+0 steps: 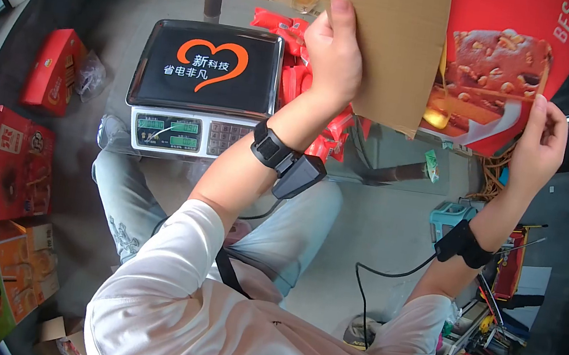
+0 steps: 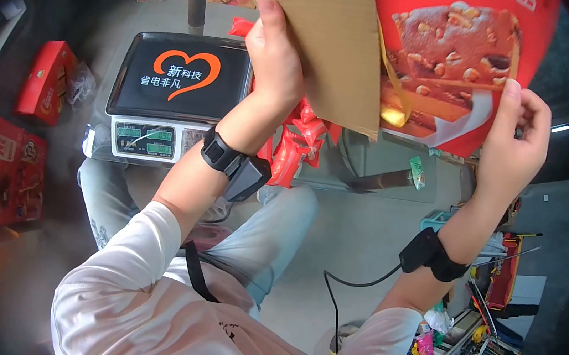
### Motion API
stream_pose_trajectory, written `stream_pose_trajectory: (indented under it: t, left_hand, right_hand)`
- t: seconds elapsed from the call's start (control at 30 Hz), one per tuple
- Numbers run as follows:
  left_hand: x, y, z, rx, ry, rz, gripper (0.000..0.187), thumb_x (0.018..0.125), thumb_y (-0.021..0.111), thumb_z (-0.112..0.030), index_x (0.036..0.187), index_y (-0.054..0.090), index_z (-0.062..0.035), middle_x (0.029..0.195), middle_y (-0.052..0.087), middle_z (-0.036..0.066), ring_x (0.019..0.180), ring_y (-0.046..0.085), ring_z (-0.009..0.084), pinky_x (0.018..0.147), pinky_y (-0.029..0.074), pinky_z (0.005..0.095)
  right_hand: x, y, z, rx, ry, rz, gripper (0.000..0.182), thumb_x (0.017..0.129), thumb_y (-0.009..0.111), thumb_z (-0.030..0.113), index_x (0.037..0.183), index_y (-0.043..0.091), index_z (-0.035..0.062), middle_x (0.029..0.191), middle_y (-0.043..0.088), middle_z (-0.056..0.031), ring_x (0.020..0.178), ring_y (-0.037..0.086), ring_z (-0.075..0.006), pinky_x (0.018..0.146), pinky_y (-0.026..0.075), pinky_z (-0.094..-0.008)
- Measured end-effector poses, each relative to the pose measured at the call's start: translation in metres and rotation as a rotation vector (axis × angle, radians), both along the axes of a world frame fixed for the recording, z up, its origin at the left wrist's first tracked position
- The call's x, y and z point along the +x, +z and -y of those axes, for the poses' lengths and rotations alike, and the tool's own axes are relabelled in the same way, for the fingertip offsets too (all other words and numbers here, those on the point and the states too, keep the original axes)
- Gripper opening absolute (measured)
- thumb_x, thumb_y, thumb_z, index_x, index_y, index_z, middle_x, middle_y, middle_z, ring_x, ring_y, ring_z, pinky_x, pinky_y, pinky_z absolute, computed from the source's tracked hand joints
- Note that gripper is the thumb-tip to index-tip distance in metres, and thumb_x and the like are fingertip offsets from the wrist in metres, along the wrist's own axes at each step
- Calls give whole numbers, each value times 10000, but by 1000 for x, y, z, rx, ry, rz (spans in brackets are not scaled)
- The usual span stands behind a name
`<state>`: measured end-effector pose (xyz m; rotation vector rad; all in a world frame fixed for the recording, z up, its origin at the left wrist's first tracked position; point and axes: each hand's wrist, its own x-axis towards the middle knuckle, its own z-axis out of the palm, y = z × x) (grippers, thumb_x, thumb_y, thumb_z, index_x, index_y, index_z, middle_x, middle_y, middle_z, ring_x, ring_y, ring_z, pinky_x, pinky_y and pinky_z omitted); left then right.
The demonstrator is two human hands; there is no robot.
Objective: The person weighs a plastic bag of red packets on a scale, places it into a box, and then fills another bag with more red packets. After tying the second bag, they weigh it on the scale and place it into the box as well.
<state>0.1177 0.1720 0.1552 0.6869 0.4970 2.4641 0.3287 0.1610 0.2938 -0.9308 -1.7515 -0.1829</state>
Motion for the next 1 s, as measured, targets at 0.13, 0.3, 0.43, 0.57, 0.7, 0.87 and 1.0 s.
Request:
stream_pose_trajectory:
  t: [0.13, 0.3, 0.43, 0.57, 0.7, 0.87, 1.0]
  left_hand:
    - [-11, 18, 4, -32, 46, -11, 623, 947, 404, -577, 946, 588, 18, 878, 625, 37, 820, 555, 92, 742, 449, 248]
    - [-25, 26, 6, -110, -100, 164, 744, 942, 287, -635, 1208, 511, 23, 1156, 580, 88, 1064, 541, 179, 923, 418, 310]
    - [-31, 16, -8, -94, -149, 347, 740, 934, 296, -647, 1167, 531, 15, 1070, 606, 67, 979, 575, 173, 866, 457, 309]
    - [-45, 5, -15, -56, -234, 397, 769, 930, 258, -661, 1266, 467, -2, 1203, 553, 74, 1089, 533, 198, 941, 432, 331]
    - [-76, 0, -4, 67, -228, 297, 757, 931, 176, -666, 1324, 425, -68, 1326, 481, 52, 1228, 441, 228, 1047, 353, 358]
    - [-127, 27, 66, -117, 103, 174, 705, 935, 244, -654, 1271, 463, -73, 1268, 512, 81, 1152, 499, 238, 991, 417, 403]
    - [-162, 63, 141, -172, 430, 30, 729, 902, 277, -681, 1349, 404, -119, 1342, 453, 101, 1229, 441, 278, 1038, 356, 471]
  right_hand:
    - [-5, -22, 38, 355, 49, -153, 114, 907, 598, 88, 937, 560, -15, 835, 559, -41, 688, 477, -62, 619, 404, -209]
    - [-2, -129, 77, 369, 267, 56, 89, 883, 515, 111, 859, 481, 32, 780, 498, -97, 694, 485, -238, 631, 412, -352]
    - [-19, -277, 82, -189, 70, 52, 310, 782, 680, 72, 1021, 496, 5, 979, 544, -179, 906, 541, -353, 801, 443, -415]
    - [-14, -371, 102, -563, -213, 265, 799, 738, 743, 352, 1337, 355, -6, 1304, 405, -239, 1205, 401, -409, 1010, 292, -525]
    - [-10, -406, 94, -702, -242, 384, 883, 716, 735, 434, 1372, 324, 10, 1272, 448, -222, 1186, 422, -399, 1004, 276, -541]
    - [-23, -412, 70, -720, -282, 531, 930, 717, 712, 456, 1421, 269, 41, 1182, 527, -192, 1066, 513, -357, 952, 329, -501]
    - [-35, -414, 54, -724, -242, 388, 899, 728, 715, 415, 1435, 275, 75, 1182, 528, -190, 1037, 536, -372, 896, 395, -483]
